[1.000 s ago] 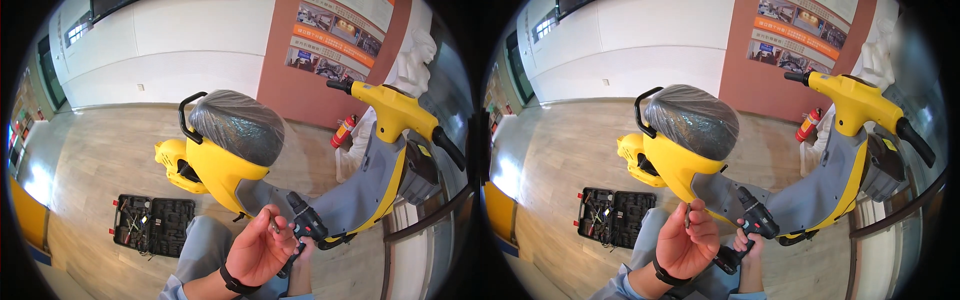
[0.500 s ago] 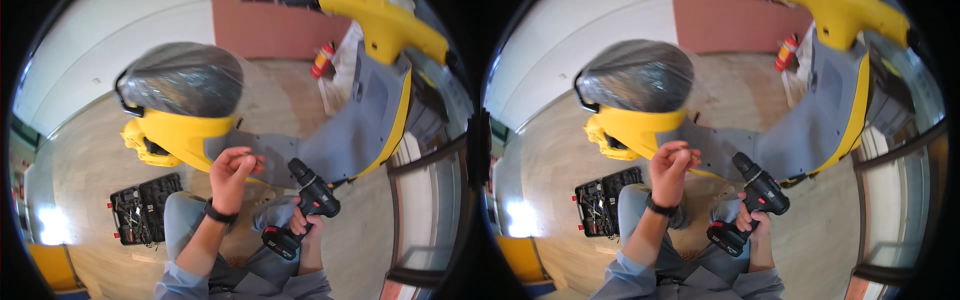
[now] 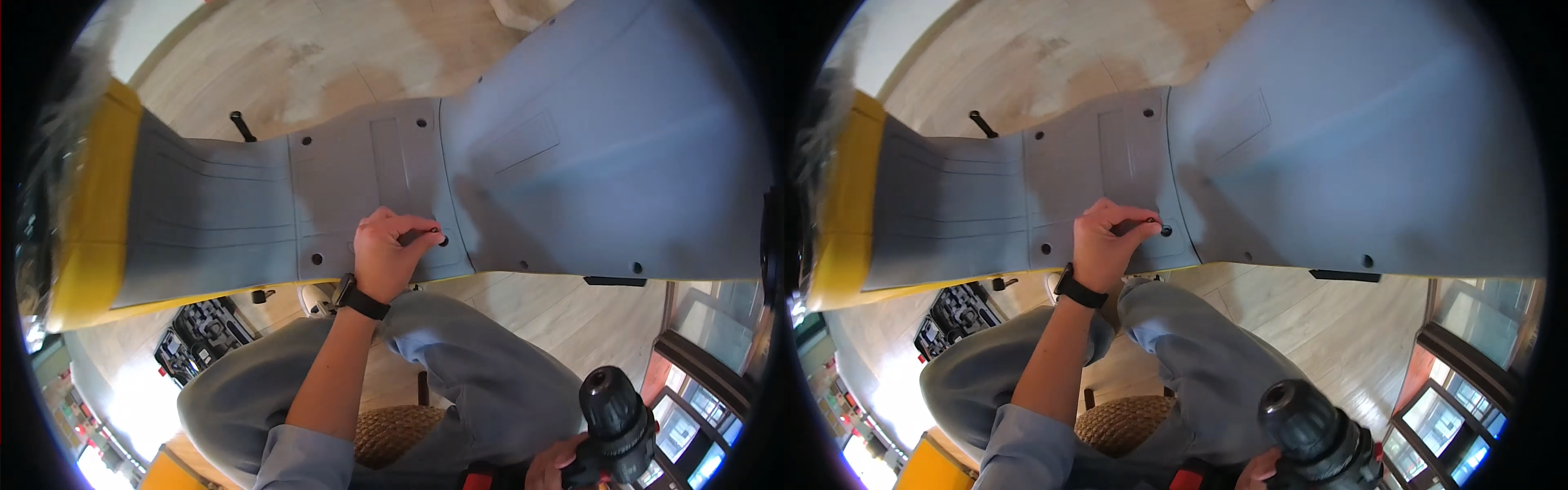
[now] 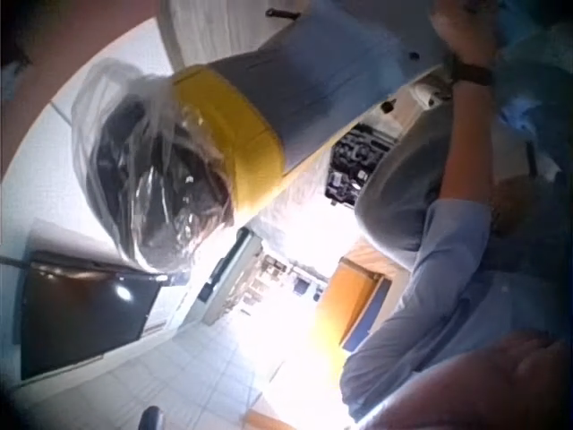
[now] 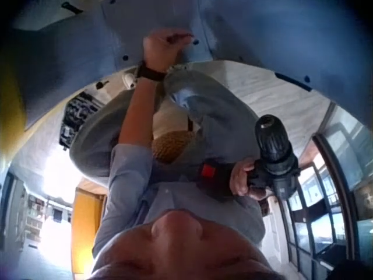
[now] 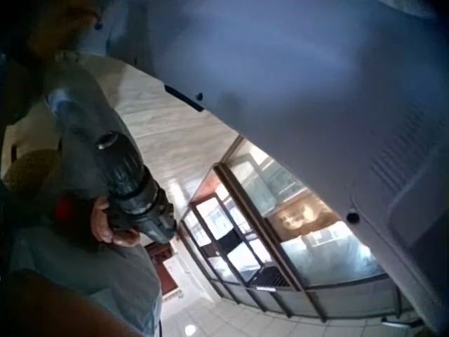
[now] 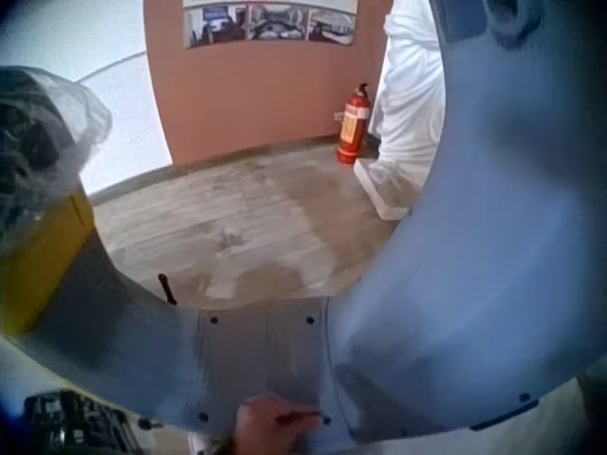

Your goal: Attaching a bit to a power drill and working on a yellow scooter plastic panel.

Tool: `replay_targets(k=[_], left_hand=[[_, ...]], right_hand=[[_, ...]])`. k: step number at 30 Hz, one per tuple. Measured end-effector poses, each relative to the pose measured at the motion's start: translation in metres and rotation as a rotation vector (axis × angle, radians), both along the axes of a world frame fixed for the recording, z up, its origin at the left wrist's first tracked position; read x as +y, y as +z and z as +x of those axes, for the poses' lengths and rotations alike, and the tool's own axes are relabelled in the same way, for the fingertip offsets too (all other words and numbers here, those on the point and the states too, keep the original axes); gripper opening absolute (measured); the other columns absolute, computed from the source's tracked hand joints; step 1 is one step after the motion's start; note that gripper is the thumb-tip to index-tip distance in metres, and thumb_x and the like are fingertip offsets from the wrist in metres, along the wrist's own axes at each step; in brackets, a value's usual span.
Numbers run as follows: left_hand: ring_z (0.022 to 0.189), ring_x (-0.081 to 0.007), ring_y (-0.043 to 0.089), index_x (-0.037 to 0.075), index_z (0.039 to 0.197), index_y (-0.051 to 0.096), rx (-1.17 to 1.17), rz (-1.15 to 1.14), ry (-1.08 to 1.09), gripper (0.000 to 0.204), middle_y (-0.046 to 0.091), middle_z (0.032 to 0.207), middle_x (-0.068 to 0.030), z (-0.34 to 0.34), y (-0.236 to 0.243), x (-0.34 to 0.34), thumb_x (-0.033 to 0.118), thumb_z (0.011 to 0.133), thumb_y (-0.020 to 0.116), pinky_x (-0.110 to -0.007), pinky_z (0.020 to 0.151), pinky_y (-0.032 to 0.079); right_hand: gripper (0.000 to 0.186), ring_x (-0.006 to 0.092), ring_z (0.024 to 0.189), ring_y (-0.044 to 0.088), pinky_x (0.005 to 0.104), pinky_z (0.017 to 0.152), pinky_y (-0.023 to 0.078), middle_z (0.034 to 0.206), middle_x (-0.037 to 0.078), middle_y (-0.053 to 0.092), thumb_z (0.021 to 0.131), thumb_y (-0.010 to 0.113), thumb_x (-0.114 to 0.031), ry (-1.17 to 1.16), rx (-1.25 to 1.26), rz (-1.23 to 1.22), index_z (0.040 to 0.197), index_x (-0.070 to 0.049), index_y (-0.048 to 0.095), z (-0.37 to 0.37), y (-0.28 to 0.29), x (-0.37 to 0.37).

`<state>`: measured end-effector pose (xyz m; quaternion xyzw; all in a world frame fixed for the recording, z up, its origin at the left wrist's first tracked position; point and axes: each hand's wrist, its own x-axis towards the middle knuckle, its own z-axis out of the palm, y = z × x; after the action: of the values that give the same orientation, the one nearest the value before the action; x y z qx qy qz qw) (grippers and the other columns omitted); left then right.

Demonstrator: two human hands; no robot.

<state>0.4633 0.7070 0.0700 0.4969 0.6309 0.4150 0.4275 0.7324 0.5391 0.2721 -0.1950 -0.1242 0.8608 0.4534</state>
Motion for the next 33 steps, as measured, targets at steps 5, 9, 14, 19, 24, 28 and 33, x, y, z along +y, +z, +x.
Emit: replay_targets(k=[5,9,14,19,24,28,33], left_hand=[[0.066,-0.0123,0.052,0.018,0.084,0.079,0.218,0.055,-0.045,0.013,0.065,0.067,0.006,0.006,-0.005,0.001,0.02,0.071,0.084,-0.03,0.074,0.038],[0.066,-0.0116,0.052,0.021,0.082,0.079,0.254,0.104,-0.033,0.013,0.063,0.065,0.0077,0.007,-0.008,0.003,0.023,0.07,0.084,-0.03,0.072,0.036],[0.066,-0.0116,0.052,0.021,0.081,0.078,0.265,0.111,-0.057,0.013,0.065,0.066,0.0086,0.006,-0.006,0.003,0.023,0.07,0.084,-0.031,0.071,0.035],[0.067,-0.0124,0.053,0.021,0.08,0.077,0.28,0.162,-0.089,0.012,0.068,0.069,0.0087,0.004,-0.007,0.003,0.023,0.07,0.084,-0.031,0.071,0.036],[0.069,-0.0137,0.055,0.02,0.078,0.077,0.248,0.196,-0.155,0.01,0.068,0.07,0.0077,0.002,-0.011,0.007,0.022,0.071,0.084,-0.032,0.072,0.038],[0.07,-0.0152,0.056,0.018,0.076,0.073,0.237,0.184,-0.162,0.013,0.067,0.069,0.0074,0.005,-0.009,0.009,0.022,0.07,0.084,-0.033,0.071,0.038],[0.066,-0.0152,0.059,0.013,0.071,0.069,0.267,0.185,-0.173,0.021,0.068,0.07,0.0042,0.008,-0.009,0.011,0.021,0.066,0.087,-0.031,0.067,0.041]], right_hand=[[0.071,0.0238,0.056,0.061,0.0363,0.049,0.049,0.078,0.013,0.06,0.083,0.069,-0.016,0.039,-0.013,-0.05,0.144,0.0,0.036,-0.01,-0.004,0.011],[0.071,0.0237,0.057,0.061,0.0364,0.05,0.049,0.079,0.013,0.061,0.083,0.07,-0.015,0.068,-0.017,-0.057,0.144,0.0,0.037,-0.014,-0.005,0.019],[0.071,0.0237,0.058,0.061,0.0365,0.051,0.05,0.08,0.013,0.061,0.083,0.071,-0.013,0.083,-0.026,-0.053,0.144,0.001,0.037,-0.016,-0.002,0.022],[0.072,0.0237,0.059,0.061,0.0366,0.052,0.05,0.081,0.013,0.061,0.083,0.072,-0.012,0.096,-0.036,-0.061,0.144,0.001,0.037,-0.019,-0.001,0.024],[0.072,0.0237,0.06,0.062,0.0367,0.053,0.051,0.082,0.013,0.062,0.083,0.073,-0.011,0.11,-0.045,-0.072,0.144,0.001,0.037,-0.018,0.0,0.028],[0.073,0.0236,0.062,0.062,0.0368,0.053,0.051,0.083,0.014,0.062,0.083,0.074,-0.01,0.103,-0.049,-0.071,0.144,0.001,0.038,-0.016,0.005,0.03],[0.073,0.0236,0.063,0.062,0.0369,0.054,0.052,0.084,0.014,0.062,0.082,0.076,-0.009,0.111,-0.048,-0.085,0.145,0.002,0.038,-0.017,0.01,0.029]])
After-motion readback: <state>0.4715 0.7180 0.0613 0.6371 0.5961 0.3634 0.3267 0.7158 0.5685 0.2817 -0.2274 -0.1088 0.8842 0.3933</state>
